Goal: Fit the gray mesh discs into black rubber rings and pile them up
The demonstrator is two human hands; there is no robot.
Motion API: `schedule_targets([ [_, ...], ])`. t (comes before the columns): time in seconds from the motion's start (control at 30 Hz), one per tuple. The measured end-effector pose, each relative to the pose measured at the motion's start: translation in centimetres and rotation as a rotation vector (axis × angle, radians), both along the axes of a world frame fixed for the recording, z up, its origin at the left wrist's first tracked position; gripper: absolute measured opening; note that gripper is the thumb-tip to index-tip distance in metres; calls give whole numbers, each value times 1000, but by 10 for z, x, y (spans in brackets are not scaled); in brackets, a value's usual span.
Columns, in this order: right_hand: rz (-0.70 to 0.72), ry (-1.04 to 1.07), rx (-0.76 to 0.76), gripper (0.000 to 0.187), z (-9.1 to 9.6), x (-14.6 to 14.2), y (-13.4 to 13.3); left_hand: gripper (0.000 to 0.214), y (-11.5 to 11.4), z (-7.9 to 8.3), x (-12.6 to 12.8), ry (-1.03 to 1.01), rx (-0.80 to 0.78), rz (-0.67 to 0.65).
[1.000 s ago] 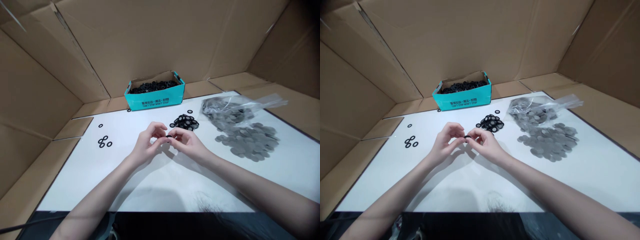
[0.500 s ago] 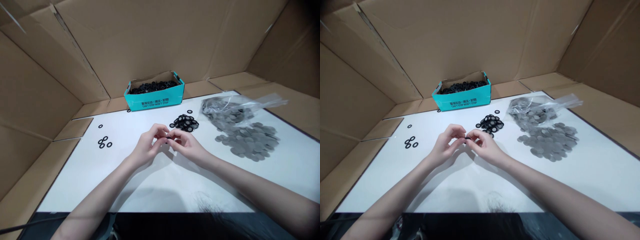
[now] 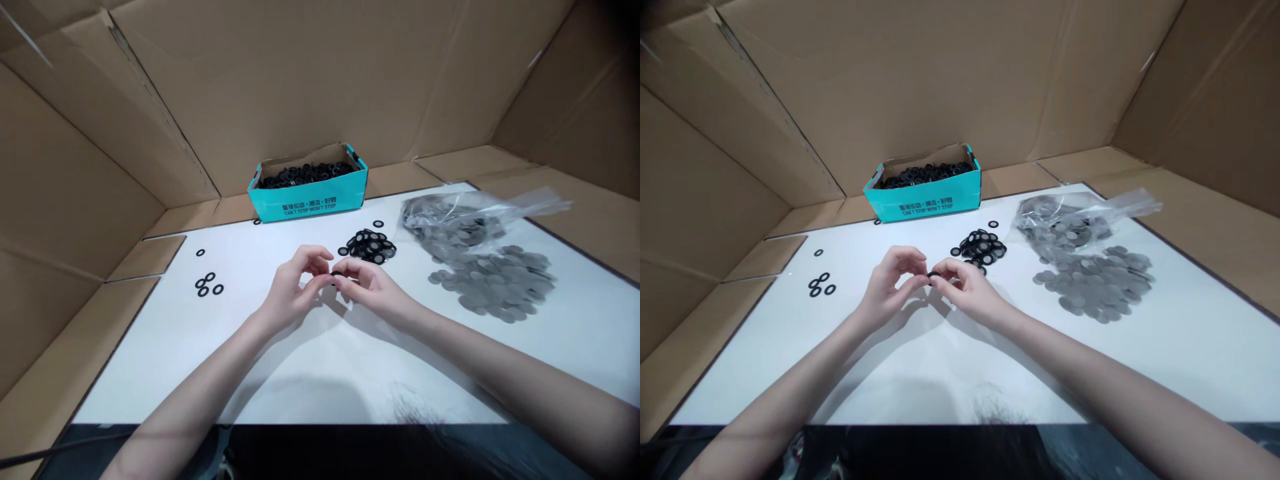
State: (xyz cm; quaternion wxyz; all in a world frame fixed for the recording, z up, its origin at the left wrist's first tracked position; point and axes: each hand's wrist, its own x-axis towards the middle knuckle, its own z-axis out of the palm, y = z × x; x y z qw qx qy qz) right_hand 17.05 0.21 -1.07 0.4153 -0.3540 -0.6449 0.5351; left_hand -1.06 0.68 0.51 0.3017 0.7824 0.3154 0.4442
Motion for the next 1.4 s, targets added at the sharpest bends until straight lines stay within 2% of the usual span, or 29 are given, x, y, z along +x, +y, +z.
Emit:
schedule_targets([
  [0.3, -56, -73, 78, 23, -2, 1, 2, 16, 1, -1, 0, 23, 86, 37],
  [0.37, -27, -22, -1, 26, 1, 2, 1, 16, 1, -2, 0, 36, 144, 36],
  [0.47, 17, 75, -208, 33, 4, 2, 0, 27, 3, -1, 1, 66, 306, -17],
  [0.57, 42, 95, -293, 33, 4, 3, -1, 29, 4, 0, 1, 113, 411, -54],
  [0.7, 54, 106, -352, 28, 3, 5, 1, 29, 4, 0, -1, 119, 398, -17],
  [0.93, 155, 279, -538, 27, 8, 5, 4, 30, 3, 1, -2, 117, 392, -26],
  [1.1, 121, 212, -506, 25, 7, 6, 5, 27, 2, 2, -1, 120, 395, -40],
  [1.23, 106, 145, -459, 29, 4, 8, 6, 32, 3, 2, -3, 112, 379, -73],
  [1.4, 135, 124, -392, 34, 3, 9, 6, 32, 3, 1, -4, 108, 381, -76],
])
